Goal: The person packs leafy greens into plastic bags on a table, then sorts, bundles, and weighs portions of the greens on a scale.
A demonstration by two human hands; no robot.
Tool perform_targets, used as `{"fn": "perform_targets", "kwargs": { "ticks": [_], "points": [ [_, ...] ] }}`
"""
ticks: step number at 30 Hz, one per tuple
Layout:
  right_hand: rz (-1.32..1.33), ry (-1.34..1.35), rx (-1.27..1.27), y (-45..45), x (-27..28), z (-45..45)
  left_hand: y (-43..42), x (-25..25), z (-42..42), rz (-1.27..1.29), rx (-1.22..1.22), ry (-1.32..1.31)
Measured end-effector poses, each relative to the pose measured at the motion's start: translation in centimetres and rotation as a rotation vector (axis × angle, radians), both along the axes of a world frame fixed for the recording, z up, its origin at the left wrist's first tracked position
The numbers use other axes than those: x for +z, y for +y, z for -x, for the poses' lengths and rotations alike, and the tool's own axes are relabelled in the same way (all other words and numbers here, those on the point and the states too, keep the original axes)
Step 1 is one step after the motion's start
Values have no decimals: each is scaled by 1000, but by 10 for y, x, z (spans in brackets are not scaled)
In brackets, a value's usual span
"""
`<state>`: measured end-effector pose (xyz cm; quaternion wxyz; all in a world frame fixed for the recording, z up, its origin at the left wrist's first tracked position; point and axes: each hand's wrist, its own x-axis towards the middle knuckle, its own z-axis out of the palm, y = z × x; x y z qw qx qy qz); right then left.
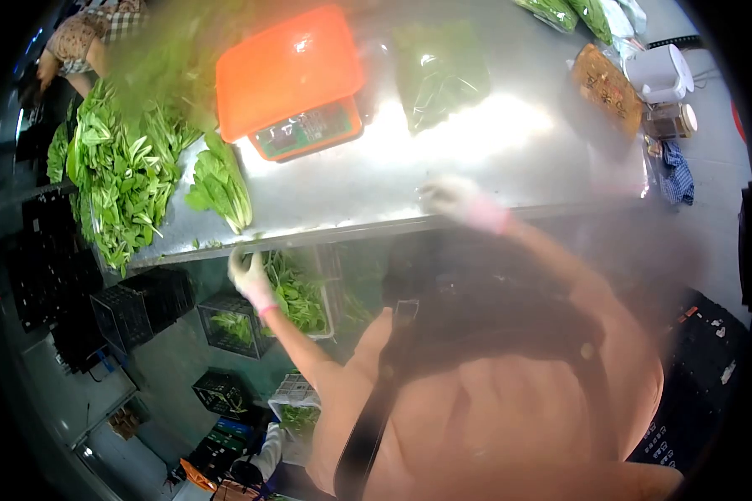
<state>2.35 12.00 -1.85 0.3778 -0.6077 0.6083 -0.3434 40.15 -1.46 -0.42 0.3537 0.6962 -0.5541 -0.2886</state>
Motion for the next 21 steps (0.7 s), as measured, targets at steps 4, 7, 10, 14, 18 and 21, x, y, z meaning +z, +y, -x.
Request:
{"fn": "perform_targets", "kwargs": {
  "ticks": [4,7,10,14,18,21],
  "points": [
    [32,134,-422,20,-29,69,30,-2,-1,-88,262,-1030],
    [32,268,-587,20,-18,99,19,-38,54,335,-242,-524],
    [238,537,-616,13,-38,130,0,-61,150,456,-642,-335],
    [295,688,-470,-2,-56,154,-41,-98,242,705,-927,-319],
    [311,633,-284,-12,-49,155,-49,-96,288,848,-1005,-298],
    [358,531,-304,-14,-47,155,-49,-95,303,927,-1041,-292]
  ]
}}
